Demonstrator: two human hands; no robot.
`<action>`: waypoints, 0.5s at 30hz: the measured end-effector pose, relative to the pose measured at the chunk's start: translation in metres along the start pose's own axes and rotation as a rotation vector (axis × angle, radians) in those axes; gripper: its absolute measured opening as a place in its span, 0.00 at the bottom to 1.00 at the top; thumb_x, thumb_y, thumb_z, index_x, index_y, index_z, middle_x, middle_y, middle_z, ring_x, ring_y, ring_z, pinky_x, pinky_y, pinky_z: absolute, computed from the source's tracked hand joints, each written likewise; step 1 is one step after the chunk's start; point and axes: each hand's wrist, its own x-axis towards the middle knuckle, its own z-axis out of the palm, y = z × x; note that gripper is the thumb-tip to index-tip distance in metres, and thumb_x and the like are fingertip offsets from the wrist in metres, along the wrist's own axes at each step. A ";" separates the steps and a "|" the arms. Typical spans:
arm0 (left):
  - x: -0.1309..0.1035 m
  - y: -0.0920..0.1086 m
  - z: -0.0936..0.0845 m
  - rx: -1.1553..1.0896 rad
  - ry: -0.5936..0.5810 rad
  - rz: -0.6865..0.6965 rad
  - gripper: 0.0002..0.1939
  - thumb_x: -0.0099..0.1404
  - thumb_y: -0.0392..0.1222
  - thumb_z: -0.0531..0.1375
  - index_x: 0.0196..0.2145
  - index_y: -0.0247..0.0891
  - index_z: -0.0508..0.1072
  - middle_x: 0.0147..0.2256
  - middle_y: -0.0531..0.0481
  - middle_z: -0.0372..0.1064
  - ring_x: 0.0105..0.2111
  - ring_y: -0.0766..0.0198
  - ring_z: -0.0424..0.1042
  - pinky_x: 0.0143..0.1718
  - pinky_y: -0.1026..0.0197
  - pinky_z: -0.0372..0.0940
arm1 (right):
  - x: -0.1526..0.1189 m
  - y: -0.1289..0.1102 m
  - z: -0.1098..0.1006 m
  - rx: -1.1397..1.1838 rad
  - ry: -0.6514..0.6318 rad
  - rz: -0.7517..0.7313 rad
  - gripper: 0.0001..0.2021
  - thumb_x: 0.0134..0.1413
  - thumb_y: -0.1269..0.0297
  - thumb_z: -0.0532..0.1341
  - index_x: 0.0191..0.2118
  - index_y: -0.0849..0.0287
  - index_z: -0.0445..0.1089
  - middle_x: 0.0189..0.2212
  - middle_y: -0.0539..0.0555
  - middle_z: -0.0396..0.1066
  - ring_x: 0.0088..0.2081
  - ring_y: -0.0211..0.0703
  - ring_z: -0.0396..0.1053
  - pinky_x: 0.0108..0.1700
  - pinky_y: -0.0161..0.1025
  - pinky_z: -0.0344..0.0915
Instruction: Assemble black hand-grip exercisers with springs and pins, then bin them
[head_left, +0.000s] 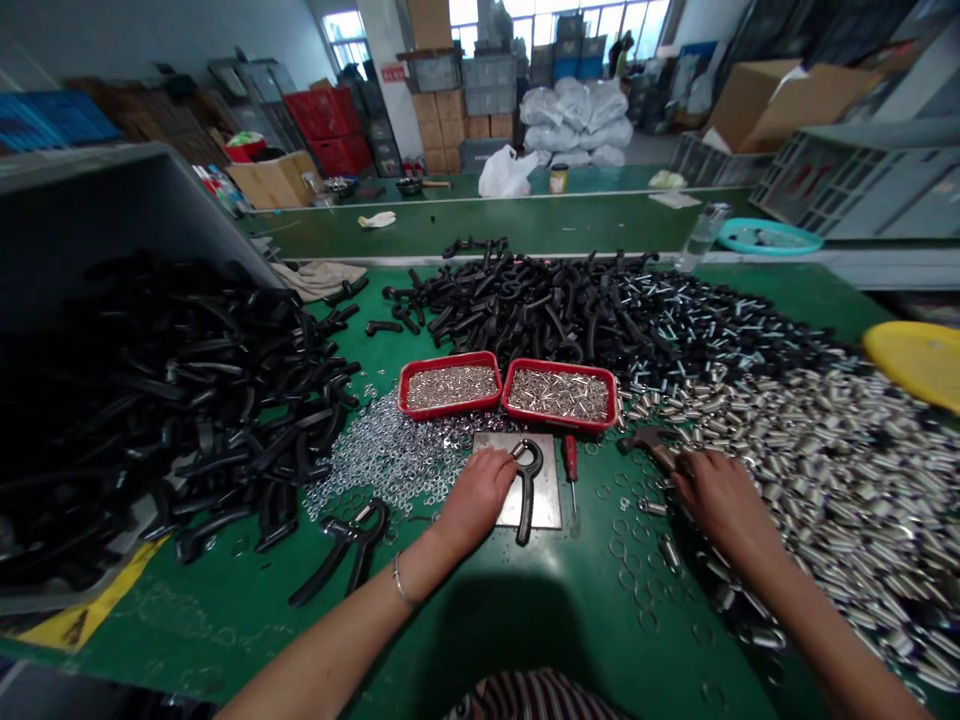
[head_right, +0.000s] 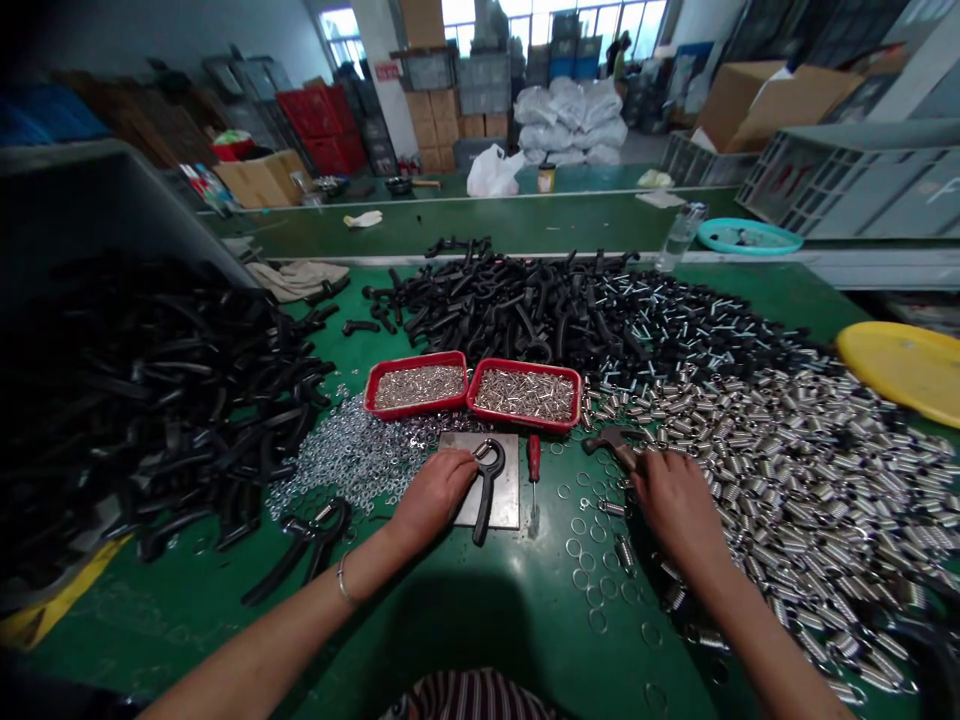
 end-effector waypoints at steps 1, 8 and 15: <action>0.001 0.001 -0.001 0.000 -0.011 -0.007 0.11 0.72 0.34 0.53 0.49 0.35 0.72 0.48 0.41 0.72 0.50 0.54 0.69 0.54 0.48 0.66 | -0.004 0.005 0.001 -0.024 -0.013 0.002 0.15 0.65 0.59 0.51 0.44 0.63 0.69 0.38 0.67 0.70 0.38 0.58 0.67 0.42 0.50 0.65; 0.016 -0.004 -0.005 -0.103 -0.067 -0.175 0.07 0.72 0.37 0.55 0.39 0.35 0.72 0.38 0.44 0.71 0.42 0.56 0.70 0.47 0.53 0.68 | -0.009 0.008 0.004 0.013 -0.072 0.012 0.14 0.66 0.58 0.51 0.42 0.61 0.68 0.37 0.62 0.66 0.36 0.51 0.67 0.37 0.43 0.64; 0.018 -0.015 -0.020 0.029 -0.148 -0.145 0.10 0.73 0.39 0.54 0.38 0.36 0.73 0.37 0.45 0.71 0.40 0.56 0.69 0.44 0.53 0.64 | -0.008 0.012 0.008 0.100 -0.042 -0.005 0.13 0.66 0.58 0.51 0.43 0.61 0.69 0.38 0.62 0.66 0.36 0.50 0.67 0.39 0.43 0.65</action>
